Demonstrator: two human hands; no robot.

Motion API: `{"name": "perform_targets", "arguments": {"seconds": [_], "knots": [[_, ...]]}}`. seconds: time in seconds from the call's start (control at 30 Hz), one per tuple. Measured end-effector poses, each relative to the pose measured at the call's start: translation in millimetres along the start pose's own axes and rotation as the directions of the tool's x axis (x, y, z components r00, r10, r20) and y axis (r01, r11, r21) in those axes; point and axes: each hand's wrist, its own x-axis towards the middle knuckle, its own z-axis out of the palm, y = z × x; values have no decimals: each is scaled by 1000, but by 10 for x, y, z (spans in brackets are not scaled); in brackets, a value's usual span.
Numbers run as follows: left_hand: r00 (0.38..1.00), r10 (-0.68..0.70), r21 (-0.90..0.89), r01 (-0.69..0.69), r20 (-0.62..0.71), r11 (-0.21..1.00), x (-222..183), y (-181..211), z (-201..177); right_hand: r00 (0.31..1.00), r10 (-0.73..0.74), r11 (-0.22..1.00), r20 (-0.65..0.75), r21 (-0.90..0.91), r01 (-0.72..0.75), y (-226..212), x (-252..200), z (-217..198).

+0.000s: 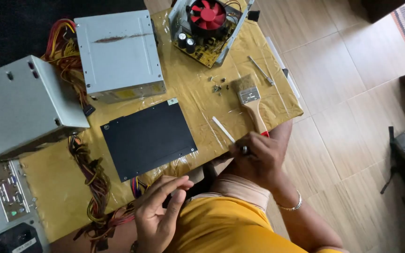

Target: Disassembling and cleaning a computer power supply unit using a screwdriver and a brush

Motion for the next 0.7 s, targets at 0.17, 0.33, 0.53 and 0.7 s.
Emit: {"name": "perform_targets", "arguments": {"seconds": [0.17,0.33,0.53,0.7], "knots": [[998,62,151,-65,27,986,-31,-79,-33,995,100,772,-13,-629,-86,226,2,-62],[997,68,296,-71,22,953,-29,-109,-13,993,86,656,-82,-745,-118,300,67,61],[987,158,303,-162,38,939,-72,-228,-2,985,159,731,-72,-662,-166,448,135,-32],[983,176,294,-185,56,938,-57,-248,5,954,201,671,-224,-677,-300,855,338,-265]]}}
